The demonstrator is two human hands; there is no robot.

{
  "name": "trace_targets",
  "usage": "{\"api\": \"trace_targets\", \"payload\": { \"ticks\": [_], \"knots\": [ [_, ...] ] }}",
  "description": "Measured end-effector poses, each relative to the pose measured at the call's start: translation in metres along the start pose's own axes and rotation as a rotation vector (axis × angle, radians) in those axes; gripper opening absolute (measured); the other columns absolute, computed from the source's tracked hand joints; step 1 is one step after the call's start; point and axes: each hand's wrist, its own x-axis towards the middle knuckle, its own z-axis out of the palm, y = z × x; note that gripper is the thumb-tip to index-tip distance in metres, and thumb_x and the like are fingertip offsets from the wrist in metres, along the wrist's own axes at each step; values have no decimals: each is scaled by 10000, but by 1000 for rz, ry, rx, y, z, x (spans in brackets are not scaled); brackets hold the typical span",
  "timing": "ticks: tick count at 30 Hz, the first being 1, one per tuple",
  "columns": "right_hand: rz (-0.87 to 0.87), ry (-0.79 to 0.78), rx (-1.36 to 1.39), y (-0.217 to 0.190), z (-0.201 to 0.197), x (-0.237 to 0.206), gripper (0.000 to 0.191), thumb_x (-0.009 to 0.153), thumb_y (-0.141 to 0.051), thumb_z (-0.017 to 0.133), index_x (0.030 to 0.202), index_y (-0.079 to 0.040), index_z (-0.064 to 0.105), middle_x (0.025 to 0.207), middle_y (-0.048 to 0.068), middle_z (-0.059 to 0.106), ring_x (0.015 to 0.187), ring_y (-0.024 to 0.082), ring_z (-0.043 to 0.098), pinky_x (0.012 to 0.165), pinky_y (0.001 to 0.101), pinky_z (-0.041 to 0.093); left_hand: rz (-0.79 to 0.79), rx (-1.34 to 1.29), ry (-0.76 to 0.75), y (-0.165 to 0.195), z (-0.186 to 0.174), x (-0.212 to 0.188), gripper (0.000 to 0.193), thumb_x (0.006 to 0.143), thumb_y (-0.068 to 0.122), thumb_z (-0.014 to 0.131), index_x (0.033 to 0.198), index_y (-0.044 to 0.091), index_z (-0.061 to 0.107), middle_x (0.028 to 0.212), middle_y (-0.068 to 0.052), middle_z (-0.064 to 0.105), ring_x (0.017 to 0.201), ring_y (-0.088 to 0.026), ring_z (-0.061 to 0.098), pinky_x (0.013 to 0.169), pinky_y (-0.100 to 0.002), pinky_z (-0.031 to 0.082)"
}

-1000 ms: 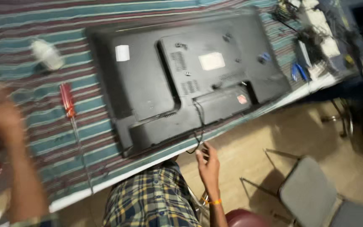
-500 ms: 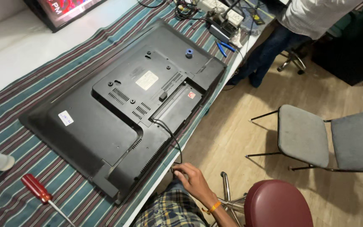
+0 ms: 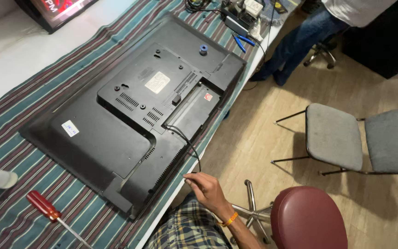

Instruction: The person unscrews screws on the back panel of a television lying face-down on a workbench using a long red-handled screwdriver, works around the panel edges, removes a long black stand bar from the TV, plugs a cable into the TV, and lifts the TV upright while pressing its power button as the screen turns on.

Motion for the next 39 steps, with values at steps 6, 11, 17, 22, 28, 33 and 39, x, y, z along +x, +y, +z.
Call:
{"api": "trace_targets", "payload": {
  "ticks": [6,11,17,22,28,33,39],
  "knots": [
    [29,133,274,-27,24,30,236,976,-77,661,1187,-3,735,992,113,802,865,162,774,765,296,631,-194,-445,-756,62,-11,-84,315,971,175,623,1237,31,710,926,-86,762,770,-142,737,661,-253,583],
    [217,118,698,-43,32,64,386,1002,-137,611,1333,62,612,1105,153,745,936,190,737,797,312,631,-201,-607,-1177,75,38,-154,323,981,176,626,1228,2,740,944,-45,760,764,-108,690,629,-224,539],
    [324,161,975,-37,27,65,359,1015,-155,626,1273,95,623,1030,116,713,893,180,724,789,329,629,-189,-559,-1383,85,42,-189,320,1004,166,614,1242,7,757,860,-46,726,730,-69,631,622,-198,524],
    [364,230,1116,-22,25,65,225,1014,-146,661,1146,35,640,923,88,722,824,171,719,743,316,603,-340,-627,-1468,74,53,-201,397,1031,289,513,1272,30,692,909,-56,751,745,-81,672,642,-212,555],
    [295,359,1142,-13,-7,85,176,998,-127,674,1103,14,662,897,67,710,819,158,718,748,332,609,-153,-495,-1132,54,63,-187,455,1043,348,527,1217,-24,724,1016,-114,779,859,-167,700,728,-294,571],
    [225,444,1133,-17,-36,109,160,974,-123,665,1070,5,657,912,73,727,839,176,740,765,348,635,423,59,-889,38,62,-201,465,958,422,588,1294,108,663,1282,-83,694,1241,-223,620,1046,-400,508],
    [143,537,1114,-15,-53,132,138,964,-113,683,1045,-6,651,907,82,736,827,187,750,737,338,645,859,394,-873,19,76,-219,947,769,623,713,1534,144,428,1557,-188,388,1420,-426,363,1103,-589,320]
  ]
}}
